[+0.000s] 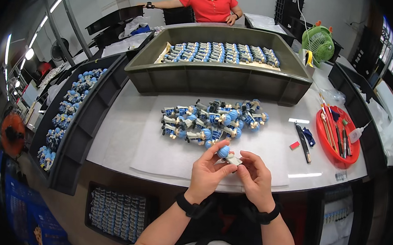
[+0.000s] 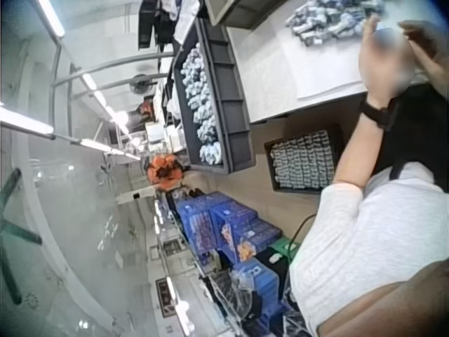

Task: The person picks small blue and white figurines from a tray, attaches a small red cap to each, and places the finished units into a black bin. The person repeats this process for multiple figurines and then covers the bin with a white sheet.

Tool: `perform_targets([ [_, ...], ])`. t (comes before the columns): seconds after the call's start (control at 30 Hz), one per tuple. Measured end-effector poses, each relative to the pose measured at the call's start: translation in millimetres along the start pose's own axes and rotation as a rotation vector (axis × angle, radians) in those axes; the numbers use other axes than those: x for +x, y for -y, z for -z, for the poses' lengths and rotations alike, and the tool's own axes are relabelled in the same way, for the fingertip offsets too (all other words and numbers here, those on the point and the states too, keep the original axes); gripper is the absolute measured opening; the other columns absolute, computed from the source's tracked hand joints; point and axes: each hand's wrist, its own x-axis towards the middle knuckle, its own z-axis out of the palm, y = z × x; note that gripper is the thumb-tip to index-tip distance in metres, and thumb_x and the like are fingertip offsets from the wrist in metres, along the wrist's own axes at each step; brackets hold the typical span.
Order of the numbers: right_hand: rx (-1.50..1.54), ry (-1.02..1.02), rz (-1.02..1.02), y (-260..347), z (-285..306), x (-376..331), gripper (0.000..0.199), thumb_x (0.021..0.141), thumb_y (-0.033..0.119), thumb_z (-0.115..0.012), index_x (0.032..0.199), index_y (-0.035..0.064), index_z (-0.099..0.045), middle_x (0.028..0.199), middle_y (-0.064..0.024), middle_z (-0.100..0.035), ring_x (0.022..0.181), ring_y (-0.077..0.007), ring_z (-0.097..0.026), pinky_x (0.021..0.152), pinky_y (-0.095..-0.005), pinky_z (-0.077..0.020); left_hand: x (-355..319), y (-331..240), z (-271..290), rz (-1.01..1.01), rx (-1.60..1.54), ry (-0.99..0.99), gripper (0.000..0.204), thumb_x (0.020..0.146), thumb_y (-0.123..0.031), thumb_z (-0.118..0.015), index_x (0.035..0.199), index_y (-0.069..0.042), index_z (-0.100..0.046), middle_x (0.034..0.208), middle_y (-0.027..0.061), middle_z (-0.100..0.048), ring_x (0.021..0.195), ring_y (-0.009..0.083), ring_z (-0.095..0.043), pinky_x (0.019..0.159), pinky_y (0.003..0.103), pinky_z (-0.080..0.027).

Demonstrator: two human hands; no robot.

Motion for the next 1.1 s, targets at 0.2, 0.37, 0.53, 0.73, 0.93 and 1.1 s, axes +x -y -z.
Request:
perform_targets([
  [0.2,-0.008,-0.054,0.036,-0.3,-1.3,-3.7,0.03,0.086,0.002,-0.059,0.115,-0.0017,-0.053,0.092,-0.0062,-0.059,0.084,-0.0105,-0.057,0.073,-0.0231,-0.0472,-2.8,-3.0,-3.0,0.035,0.048,-0.023,0.058,0.076,0.012,-0.063,0.129,0.002,-0.041,0.129,0.0117,-0.046,0.112,0.0204,-0.051,0.086,0.031,-0.051],
  [0.37,-0.027,-0.031,0.027,0.1,-2.6,-1.9,0.029,0.086,0.004,-0.06,0.113,-0.003,-0.054,0.09,-0.008,-0.061,0.081,-0.012,-0.059,0.071,-0.0238,-0.0493,-4.7,-3.6,-0.6,0.027,0.073,-0.034,0.057,0.077,0.012,-0.063,0.129,0.002,-0.042,0.128,0.0119,-0.046,0.109,0.0206,-0.053,0.085,0.031,-0.052],
  [0.53,-0.036,-0.046,0.058,-3.0,-1.0,-1.0,0.028,0.086,0.004,-0.06,0.112,-0.003,-0.055,0.091,-0.0092,-0.062,0.081,-0.0128,-0.061,0.071,-0.0248,-0.0503,-2.8,-6.1,-4.7,0.053,0.059,-0.036,0.056,0.078,0.01,-0.063,0.129,0.002,-0.042,0.128,0.0122,-0.046,0.107,0.0207,-0.054,0.084,0.031,-0.052],
  [0.73,-0.069,-0.035,0.046,-4.6,-0.2,-2.6,0.028,0.086,0.005,-0.06,0.113,-0.0027,-0.054,0.093,-0.0085,-0.062,0.083,-0.0118,-0.059,0.072,-0.0243,-0.0494,-4.0,-6.6,-4.0,0.063,0.063,-0.041,0.056,0.077,0.009,-0.064,0.128,0.002,-0.042,0.128,0.0124,-0.047,0.106,0.0195,-0.054,0.084,0.031,-0.051],
  [0.93,-0.068,-0.025,0.052,-3.2,-0.9,-2.7,0.028,0.086,0.005,-0.06,0.113,-0.0024,-0.055,0.092,-0.0088,-0.062,0.082,-0.0123,-0.06,0.072,-0.0245,-0.0495,-5.3,-5.3,-2.8,0.051,0.041,-0.034,0.056,0.077,0.01,-0.064,0.128,0.002,-0.043,0.128,0.0124,-0.047,0.106,0.0182,-0.053,0.085,0.03,-0.051],
  [1.1,-0.038,-0.051,0.069,-6.4,0.5,-1.3,0.027,0.086,0.007,-0.06,0.111,-0.0015,-0.056,0.093,-0.0109,-0.063,0.082,-0.0148,-0.062,0.071,-0.0257,-0.0505,-2.5,-6.2,-6.6,0.055,0.056,-0.038,0.056,0.077,0.01,-0.064,0.128,0.002,-0.043,0.127,0.0128,-0.047,0.106,0.0181,-0.053,0.086,0.03,-0.05],
])
